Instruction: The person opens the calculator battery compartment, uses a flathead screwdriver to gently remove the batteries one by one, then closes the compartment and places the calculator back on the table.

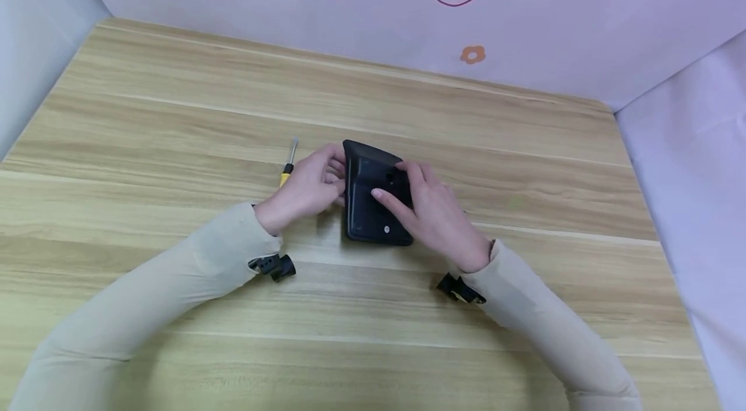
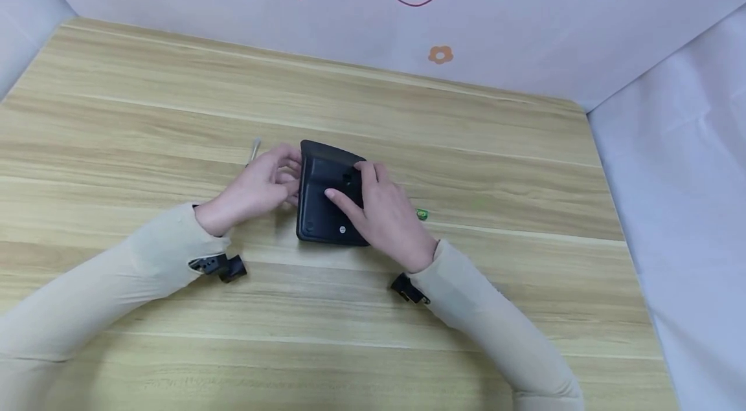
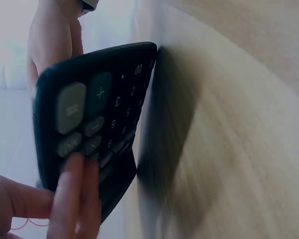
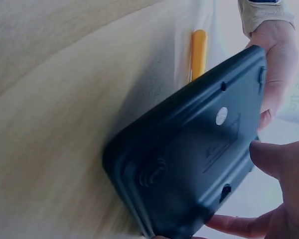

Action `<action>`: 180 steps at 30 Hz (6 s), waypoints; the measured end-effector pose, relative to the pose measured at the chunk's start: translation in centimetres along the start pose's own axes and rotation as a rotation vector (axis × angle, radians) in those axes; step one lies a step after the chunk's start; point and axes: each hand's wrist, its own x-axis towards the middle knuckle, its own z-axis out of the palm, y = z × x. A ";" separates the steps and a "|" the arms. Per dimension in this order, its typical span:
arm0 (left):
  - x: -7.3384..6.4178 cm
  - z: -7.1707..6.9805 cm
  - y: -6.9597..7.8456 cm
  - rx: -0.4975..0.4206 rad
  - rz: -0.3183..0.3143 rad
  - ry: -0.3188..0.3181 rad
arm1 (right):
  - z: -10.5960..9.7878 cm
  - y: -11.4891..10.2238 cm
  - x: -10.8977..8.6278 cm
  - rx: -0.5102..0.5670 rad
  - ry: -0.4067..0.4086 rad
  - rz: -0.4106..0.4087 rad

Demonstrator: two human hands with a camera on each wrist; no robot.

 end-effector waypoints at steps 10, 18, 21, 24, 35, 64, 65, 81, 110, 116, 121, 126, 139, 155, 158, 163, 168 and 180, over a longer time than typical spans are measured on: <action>-0.1 0.4 0.2 0.032 0.072 -0.115 | 0.2 0.3 0.5 0.164 0.029 0.000; -0.5 1.0 0.7 -0.088 0.086 -0.244 | 0.2 0.4 0.7 0.336 0.055 -0.010; -0.5 1.1 0.7 -0.097 0.089 -0.243 | 0.2 0.4 0.7 0.342 0.061 -0.012; -0.5 1.2 0.5 -0.109 0.085 -0.249 | 0.3 0.5 0.6 0.346 0.062 -0.012; -0.1 1.4 0.6 -0.175 0.056 -0.330 | 0.3 0.4 0.7 0.377 0.068 -0.015; 0.4 1.5 0.7 -0.301 -0.142 -0.233 | -0.2 0.3 0.4 0.606 0.069 -0.057; 0.4 1.4 0.6 -0.288 -0.146 -0.227 | -0.3 0.3 0.4 0.611 0.070 -0.058; 0.4 1.1 0.1 -0.206 -0.110 -0.156 | -1.2 0.2 0.2 0.705 0.098 -0.060; -0.1 -0.8 -0.2 0.053 -0.134 -0.007 | -2.0 1.6 0.2 0.487 0.093 0.003; -0.1 -0.8 0.1 0.079 -0.145 -0.010 | -1.7 1.8 0.4 0.454 0.081 0.019; -0.1 -0.9 0.1 0.083 -0.142 -0.008 | -1.7 1.9 0.4 0.442 0.068 0.008; 0.0 -0.9 0.2 0.120 -0.145 0.006 | -1.7 2.0 0.5 0.401 0.039 0.006; -0.1 -1.0 0.2 0.179 -0.128 0.014 | -1.2 2.6 0.7 0.386 0.012 -0.012; 0.0 -1.1 0.1 0.187 -0.120 0.020 | -0.7 2.6 0.7 0.342 -0.028 0.006; 0.0 -1.1 0.0 0.194 -0.115 0.023 | -0.6 2.6 0.8 0.335 -0.034 0.017; 0.2 -1.1 -0.3 0.198 -0.096 0.012 | -0.5 2.5 0.9 0.320 -0.050 0.035; 0.3 -1.2 -0.5 0.206 -0.092 0.005 | -0.4 2.4 0.9 0.299 -0.054 0.051; 0.2 -1.3 -0.1 0.228 -0.094 0.015 | -0.1 2.2 0.9 0.297 -0.053 0.063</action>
